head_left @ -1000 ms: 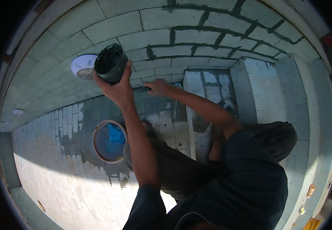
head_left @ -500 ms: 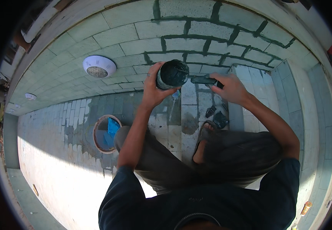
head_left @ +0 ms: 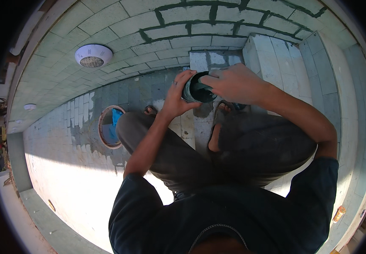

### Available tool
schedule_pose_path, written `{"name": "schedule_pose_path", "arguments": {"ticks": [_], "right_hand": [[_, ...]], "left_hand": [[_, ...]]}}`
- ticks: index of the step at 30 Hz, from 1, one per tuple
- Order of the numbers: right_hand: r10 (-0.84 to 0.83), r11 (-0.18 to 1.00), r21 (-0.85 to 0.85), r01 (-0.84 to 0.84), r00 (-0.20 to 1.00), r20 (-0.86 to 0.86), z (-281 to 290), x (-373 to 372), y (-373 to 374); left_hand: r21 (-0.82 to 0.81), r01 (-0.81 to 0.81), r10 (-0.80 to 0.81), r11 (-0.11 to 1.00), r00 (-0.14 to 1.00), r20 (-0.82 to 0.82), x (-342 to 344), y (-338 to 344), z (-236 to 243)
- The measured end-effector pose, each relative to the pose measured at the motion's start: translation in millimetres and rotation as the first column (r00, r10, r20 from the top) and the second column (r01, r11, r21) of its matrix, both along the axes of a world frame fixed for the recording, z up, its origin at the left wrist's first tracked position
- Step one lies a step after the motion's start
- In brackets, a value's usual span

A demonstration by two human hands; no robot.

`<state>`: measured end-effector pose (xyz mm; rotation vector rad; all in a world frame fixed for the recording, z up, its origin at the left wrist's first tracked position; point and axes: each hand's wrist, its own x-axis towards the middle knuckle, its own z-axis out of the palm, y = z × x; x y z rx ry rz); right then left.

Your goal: The person applies grout to the joints between wall tiles using a small tool, repeatedly dipping the tool into a container of green grout and spreading it along the horizontal and vertical tile lines.

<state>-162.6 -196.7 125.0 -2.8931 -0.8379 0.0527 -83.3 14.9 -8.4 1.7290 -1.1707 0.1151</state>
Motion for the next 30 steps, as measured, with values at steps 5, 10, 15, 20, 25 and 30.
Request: {"name": "schedule_pose_path", "arguments": {"ticks": [5,10,15,20,25,30], "right_hand": [[0.037,0.995,-0.083,-0.049,0.990,-0.137,-7.1,5.6,15.6],[0.016,0.999,-0.048,-0.025,0.985,-0.174,-14.6,6.4,14.0],[-0.023,0.990,-0.136,-0.025,0.941,-0.339,0.2,7.2,18.2],[-0.089,0.993,0.048,0.104,0.967,-0.239,-10.7,9.3,7.2],[-0.073,0.982,0.143,0.127,0.940,-0.332,-21.0,8.7,8.3],[-0.022,0.937,0.339,0.086,0.982,-0.187,-30.9,13.4,-2.9]], "left_hand": [[0.026,0.059,-0.058,0.998,0.997,-0.051,-6.6,2.3,1.2],[0.033,0.043,-0.040,0.999,0.997,-0.071,-10.5,6.6,1.2],[0.019,0.057,-0.055,0.998,0.994,-0.093,-10.7,10.2,1.8],[0.017,0.059,-0.057,0.998,0.994,-0.093,-11.9,9.4,2.7],[0.042,0.078,-0.072,0.996,0.990,-0.124,-12.6,11.0,-0.2],[0.017,0.028,-0.025,0.999,0.992,-0.122,-13.9,10.0,1.8]]}}
